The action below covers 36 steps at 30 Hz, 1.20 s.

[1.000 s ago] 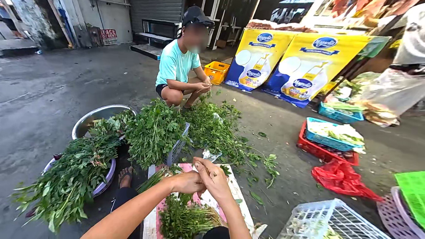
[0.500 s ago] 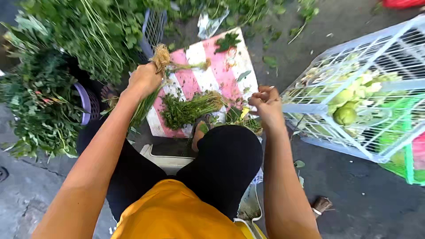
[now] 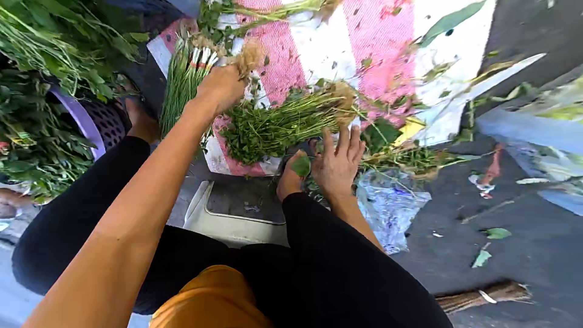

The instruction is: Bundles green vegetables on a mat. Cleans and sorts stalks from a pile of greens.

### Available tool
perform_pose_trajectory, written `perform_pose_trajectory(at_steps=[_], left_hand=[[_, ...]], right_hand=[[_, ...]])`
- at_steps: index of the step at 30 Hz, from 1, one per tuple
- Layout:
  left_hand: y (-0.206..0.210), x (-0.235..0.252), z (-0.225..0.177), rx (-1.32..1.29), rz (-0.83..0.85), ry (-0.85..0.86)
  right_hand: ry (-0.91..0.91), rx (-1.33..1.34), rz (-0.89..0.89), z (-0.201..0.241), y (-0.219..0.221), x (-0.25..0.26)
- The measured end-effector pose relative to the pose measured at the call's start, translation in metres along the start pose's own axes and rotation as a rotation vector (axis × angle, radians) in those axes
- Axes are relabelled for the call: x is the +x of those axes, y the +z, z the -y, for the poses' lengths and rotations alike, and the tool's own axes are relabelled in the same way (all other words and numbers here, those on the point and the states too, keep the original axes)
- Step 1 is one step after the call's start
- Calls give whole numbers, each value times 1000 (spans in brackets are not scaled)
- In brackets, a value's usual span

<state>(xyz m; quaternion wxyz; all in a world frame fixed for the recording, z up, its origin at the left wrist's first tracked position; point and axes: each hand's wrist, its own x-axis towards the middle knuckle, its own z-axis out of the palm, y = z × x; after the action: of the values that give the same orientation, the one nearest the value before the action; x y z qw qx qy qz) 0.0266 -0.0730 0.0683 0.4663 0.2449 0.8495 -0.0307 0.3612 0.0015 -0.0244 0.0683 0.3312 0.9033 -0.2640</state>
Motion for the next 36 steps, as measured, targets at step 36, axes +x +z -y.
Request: perform_pose_trajectory(at_steps=[36], left_hand=[[-59,-157,56,245,-339,301]], right_hand=[[-314,-367,385,4,-36,164]])
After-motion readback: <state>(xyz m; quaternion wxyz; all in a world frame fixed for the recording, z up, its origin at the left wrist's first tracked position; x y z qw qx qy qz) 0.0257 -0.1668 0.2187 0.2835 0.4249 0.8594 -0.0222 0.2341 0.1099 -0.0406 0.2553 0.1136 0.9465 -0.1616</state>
